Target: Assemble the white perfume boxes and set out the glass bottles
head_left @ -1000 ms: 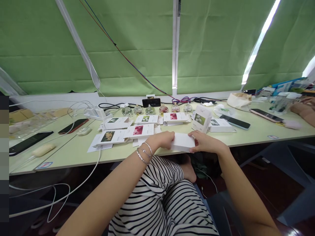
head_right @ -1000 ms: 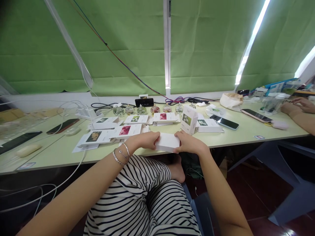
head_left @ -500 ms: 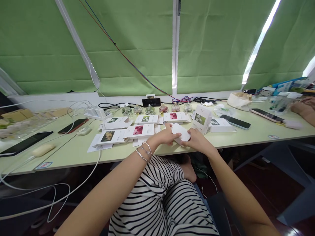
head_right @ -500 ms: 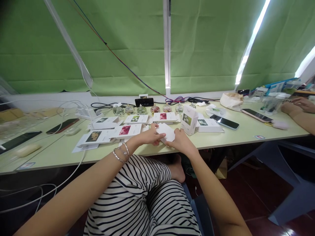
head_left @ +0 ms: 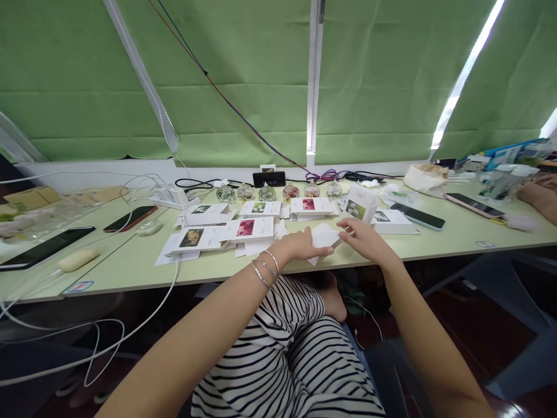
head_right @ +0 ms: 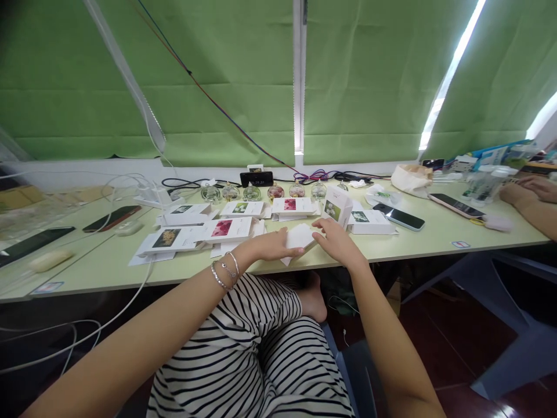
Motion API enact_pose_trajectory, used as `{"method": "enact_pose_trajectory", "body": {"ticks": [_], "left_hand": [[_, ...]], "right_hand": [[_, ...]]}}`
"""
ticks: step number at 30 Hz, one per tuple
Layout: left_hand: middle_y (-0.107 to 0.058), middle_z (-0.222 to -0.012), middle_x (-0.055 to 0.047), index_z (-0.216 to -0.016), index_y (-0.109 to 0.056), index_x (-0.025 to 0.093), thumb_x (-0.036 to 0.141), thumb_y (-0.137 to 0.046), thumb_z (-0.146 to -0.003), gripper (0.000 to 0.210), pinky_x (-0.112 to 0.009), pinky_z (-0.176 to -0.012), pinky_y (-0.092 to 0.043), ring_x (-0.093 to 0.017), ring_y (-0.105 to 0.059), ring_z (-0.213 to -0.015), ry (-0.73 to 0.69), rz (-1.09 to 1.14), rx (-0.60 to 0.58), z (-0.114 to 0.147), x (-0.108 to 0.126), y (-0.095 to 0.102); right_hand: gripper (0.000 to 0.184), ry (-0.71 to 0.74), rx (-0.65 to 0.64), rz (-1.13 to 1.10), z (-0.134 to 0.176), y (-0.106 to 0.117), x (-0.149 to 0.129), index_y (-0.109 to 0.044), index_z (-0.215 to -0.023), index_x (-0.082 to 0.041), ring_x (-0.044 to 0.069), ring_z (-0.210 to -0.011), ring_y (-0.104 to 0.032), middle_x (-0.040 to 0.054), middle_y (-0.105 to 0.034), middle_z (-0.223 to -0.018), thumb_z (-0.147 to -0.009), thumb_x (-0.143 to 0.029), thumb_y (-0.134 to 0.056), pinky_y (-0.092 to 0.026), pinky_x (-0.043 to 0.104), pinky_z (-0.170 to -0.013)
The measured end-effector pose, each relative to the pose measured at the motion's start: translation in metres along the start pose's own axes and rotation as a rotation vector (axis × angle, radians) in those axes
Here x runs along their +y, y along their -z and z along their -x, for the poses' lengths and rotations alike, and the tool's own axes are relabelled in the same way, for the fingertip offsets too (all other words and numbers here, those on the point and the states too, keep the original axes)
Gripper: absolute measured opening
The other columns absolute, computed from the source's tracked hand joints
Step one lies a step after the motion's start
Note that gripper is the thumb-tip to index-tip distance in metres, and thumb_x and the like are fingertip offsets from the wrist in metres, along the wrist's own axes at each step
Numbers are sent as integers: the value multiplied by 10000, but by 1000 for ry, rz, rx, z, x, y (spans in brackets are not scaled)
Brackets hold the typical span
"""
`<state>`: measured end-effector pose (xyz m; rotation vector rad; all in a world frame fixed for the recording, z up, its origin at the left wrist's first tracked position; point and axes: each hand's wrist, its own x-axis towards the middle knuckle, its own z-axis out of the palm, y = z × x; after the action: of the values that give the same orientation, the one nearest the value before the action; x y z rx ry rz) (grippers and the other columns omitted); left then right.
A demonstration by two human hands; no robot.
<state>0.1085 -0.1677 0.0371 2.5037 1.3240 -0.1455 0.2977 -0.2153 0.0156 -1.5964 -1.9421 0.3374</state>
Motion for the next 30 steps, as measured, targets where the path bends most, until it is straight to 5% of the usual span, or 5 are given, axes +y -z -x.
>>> {"method": "enact_pose_trajectory", "body": {"ticks": [3, 8, 14, 21, 30], "left_hand": [[-577, -1134, -184, -1217, -354, 102, 698, -565, -572, 904, -355, -717, -465, -324, -575, -977, -13, -49, -12, -4, -2, -1], [-507, -1230, -151, -1235, -354, 131, 505, -678, -529, 862, -325, -841, -442, -285, -529, -1060, -140, -52, -149, -9, -15, 7], [-388, -1348, -132, -1378, -194, 195, 437, -682, -531, 1007, -365, -981, -350, -290, -421, -1188, -259, -65, -231, 0, -20, 16], [-328, -1387, -151, -1393, -191, 208, 473, -721, -515, 1059, -378, -992, -331, -305, -393, -1215, -155, -50, -208, 1, -29, 20], [-564, -1205, -113, -1258, -376, 154, 294, -729, -550, 803, -307, -855, -421, -249, -564, -1029, -185, 170, -239, -4, -39, 17]], "right_hand": [[345, -22, -101, 19, -3, -5, 7, -504, -1153, -175, 208, -938, -586, 116, -551, -1171, -836, -298, -446, -447, 352, -852], [438, 0, -197, 113, 2, 3, 7, -504, -1176, -189, 239, -987, -553, 93, -589, -1031, -791, -396, -519, -431, 384, -873], [962, 153, -365, 104, 6, 3, 5, -288, -1384, -203, 296, -1312, -274, 116, -340, -1413, -581, -533, -703, -250, 439, -1060], [904, 153, -405, 133, 1, -6, 2, -335, -1364, -122, 291, -1249, -357, 151, -402, -1372, -625, -519, -671, -293, 436, -1036], [893, 148, -379, 140, 0, -8, 7, -343, -1358, -140, 293, -1247, -365, 142, -414, -1357, -618, -512, -677, -299, 441, -1038]]}}
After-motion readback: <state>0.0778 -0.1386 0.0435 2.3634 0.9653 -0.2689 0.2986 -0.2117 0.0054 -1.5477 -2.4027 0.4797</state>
